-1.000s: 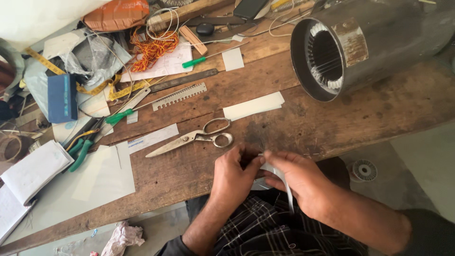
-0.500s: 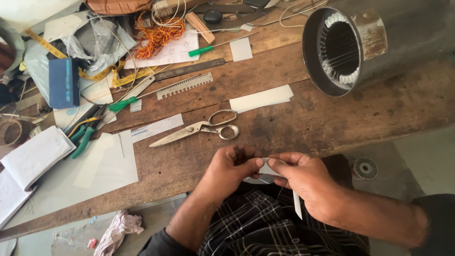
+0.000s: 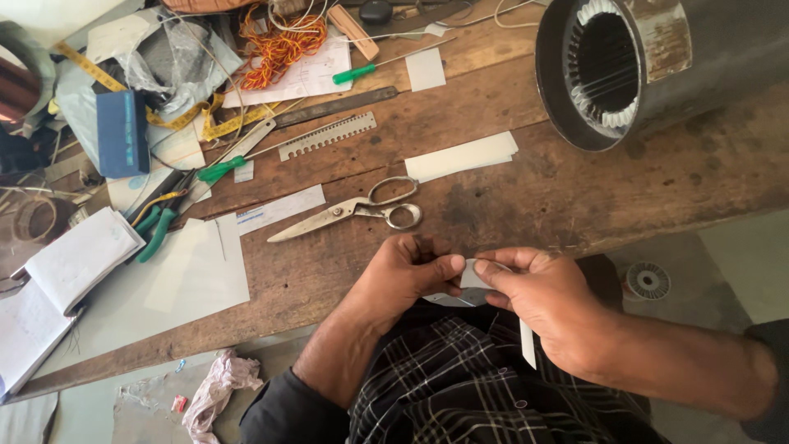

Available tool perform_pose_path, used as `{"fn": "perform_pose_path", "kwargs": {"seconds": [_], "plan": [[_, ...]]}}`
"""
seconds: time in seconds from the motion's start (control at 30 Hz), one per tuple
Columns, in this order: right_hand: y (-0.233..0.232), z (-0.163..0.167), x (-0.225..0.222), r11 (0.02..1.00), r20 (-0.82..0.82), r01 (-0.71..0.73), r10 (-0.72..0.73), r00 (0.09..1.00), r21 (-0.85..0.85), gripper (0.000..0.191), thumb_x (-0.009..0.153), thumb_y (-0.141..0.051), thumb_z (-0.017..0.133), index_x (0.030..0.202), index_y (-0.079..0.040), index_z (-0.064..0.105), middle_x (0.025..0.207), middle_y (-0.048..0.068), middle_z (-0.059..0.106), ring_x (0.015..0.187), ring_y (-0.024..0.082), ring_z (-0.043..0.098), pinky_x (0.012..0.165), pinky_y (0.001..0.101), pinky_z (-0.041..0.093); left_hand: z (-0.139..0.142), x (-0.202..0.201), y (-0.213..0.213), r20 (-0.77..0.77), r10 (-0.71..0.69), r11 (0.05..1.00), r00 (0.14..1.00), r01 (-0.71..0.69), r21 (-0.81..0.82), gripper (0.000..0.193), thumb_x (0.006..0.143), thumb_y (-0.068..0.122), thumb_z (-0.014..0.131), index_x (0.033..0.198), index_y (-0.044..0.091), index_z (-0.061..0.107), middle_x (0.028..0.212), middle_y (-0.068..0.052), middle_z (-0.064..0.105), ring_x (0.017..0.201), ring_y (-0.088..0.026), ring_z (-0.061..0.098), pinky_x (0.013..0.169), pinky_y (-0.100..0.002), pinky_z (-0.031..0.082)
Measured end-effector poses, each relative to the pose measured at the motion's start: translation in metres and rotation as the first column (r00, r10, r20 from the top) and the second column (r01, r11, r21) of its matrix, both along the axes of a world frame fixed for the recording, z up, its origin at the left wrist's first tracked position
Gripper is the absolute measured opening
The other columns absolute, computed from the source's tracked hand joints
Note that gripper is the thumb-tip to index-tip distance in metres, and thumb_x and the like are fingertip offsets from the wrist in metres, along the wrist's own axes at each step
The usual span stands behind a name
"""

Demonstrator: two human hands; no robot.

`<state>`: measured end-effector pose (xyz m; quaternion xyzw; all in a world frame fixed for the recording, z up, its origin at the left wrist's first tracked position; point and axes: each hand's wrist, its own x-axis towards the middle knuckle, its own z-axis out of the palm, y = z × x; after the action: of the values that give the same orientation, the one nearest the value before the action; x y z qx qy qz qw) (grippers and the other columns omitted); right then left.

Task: The person cuts white rectangular strips with scissors and inserts them into the slots of a cylindrical motor stator. The person repeats this process for several strips, placing each one into the stator's interior.

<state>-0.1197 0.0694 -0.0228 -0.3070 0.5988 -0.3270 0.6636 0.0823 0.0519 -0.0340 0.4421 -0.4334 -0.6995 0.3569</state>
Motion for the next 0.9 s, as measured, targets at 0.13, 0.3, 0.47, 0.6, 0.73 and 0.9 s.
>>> {"fn": "perform_pose_path", "kwargs": {"seconds": [0.13, 0.3, 0.47, 0.6, 0.73, 0.9], "plan": [[-0.001, -0.002, -0.001, 0.999, -0.042, 0.030, -0.029, 0.999, 0.019, 0.020, 0.092, -0.013, 0.072, 0.106, 0.000, 0.073, 0.101, 0.007, 0.076, 0.092, 0.013, 0.070, 0.085, 0.0292, 0.059, 0.003, -0.010, 0.002, 0.095, 0.047, 0.998, 0.994, -0.044, -0.036, 0.022, 0.092, 0.013, 0.074, 0.100, -0.008, 0.072, 0.086, -0.012, 0.075, 0.074, -0.015, 0.070, 0.070, -0.030, 0.061], [-0.002, -0.003, 0.001, 0.999, -0.003, 0.028, -0.028, 1.000, 0.023, 0.019, 0.092, -0.013, 0.071, 0.104, 0.001, 0.076, 0.099, 0.008, 0.076, 0.089, 0.013, 0.069, 0.082, 0.0269, 0.057, -0.001, -0.020, 0.009, 0.211, 0.112, 0.986, 0.971, -0.083, -0.144, 0.022, 0.094, 0.013, 0.074, 0.098, -0.008, 0.071, 0.083, -0.011, 0.074, 0.073, -0.014, 0.069, 0.068, -0.029, 0.059], [-0.002, -0.004, 0.003, 0.998, 0.042, 0.057, -0.058, 0.997, 0.032, 0.020, 0.092, -0.014, 0.072, 0.105, 0.001, 0.074, 0.099, 0.007, 0.075, 0.087, 0.014, 0.068, 0.079, 0.0267, 0.058, -0.007, -0.034, 0.016, 0.516, 0.356, 0.844, 0.779, -0.031, -0.536, 0.020, 0.096, 0.014, 0.070, 0.102, -0.005, 0.068, 0.086, -0.015, 0.073, 0.078, -0.018, 0.067, 0.067, -0.034, 0.056], [-0.003, -0.003, 0.001, 0.999, 0.065, 0.049, -0.050, 0.997, 0.024, 0.020, 0.092, -0.014, 0.071, 0.106, 0.001, 0.074, 0.100, 0.007, 0.074, 0.087, 0.014, 0.067, 0.080, 0.0277, 0.058, -0.003, -0.038, 0.016, 0.523, 0.389, 0.839, 0.758, -0.057, -0.542, 0.020, 0.096, 0.016, 0.069, 0.101, -0.004, 0.066, 0.089, -0.012, 0.073, 0.080, -0.017, 0.069, 0.071, -0.034, 0.058], [-0.003, -0.001, -0.006, 1.000, 0.085, -0.008, 0.008, 0.996, -0.006, 0.021, 0.093, -0.015, 0.069, 0.106, 0.002, 0.074, 0.098, 0.010, 0.076, 0.089, 0.014, 0.069, 0.082, 0.0280, 0.058, 0.009, -0.017, 0.006, 0.234, 0.080, 0.997, 0.969, -0.078, -0.015, 0.018, 0.094, 0.016, 0.071, 0.098, -0.001, 0.071, 0.085, -0.009, 0.075, 0.076, -0.016, 0.068, 0.073, -0.031, 0.058], [-0.001, -0.004, -0.004, 1.000, 0.052, 0.029, -0.029, 0.998, 0.010, 0.020, 0.092, -0.012, 0.070, 0.106, 0.001, 0.074, 0.100, 0.008, 0.076, 0.090, 0.014, 0.069, 0.083, 0.0279, 0.058, 0.011, -0.015, 0.006, 0.283, 0.029, 0.993, 0.959, 0.005, -0.116, 0.021, 0.095, 0.018, 0.072, 0.098, -0.003, 0.071, 0.084, -0.011, 0.074, 0.075, -0.016, 0.068, 0.072, -0.033, 0.059]]}}
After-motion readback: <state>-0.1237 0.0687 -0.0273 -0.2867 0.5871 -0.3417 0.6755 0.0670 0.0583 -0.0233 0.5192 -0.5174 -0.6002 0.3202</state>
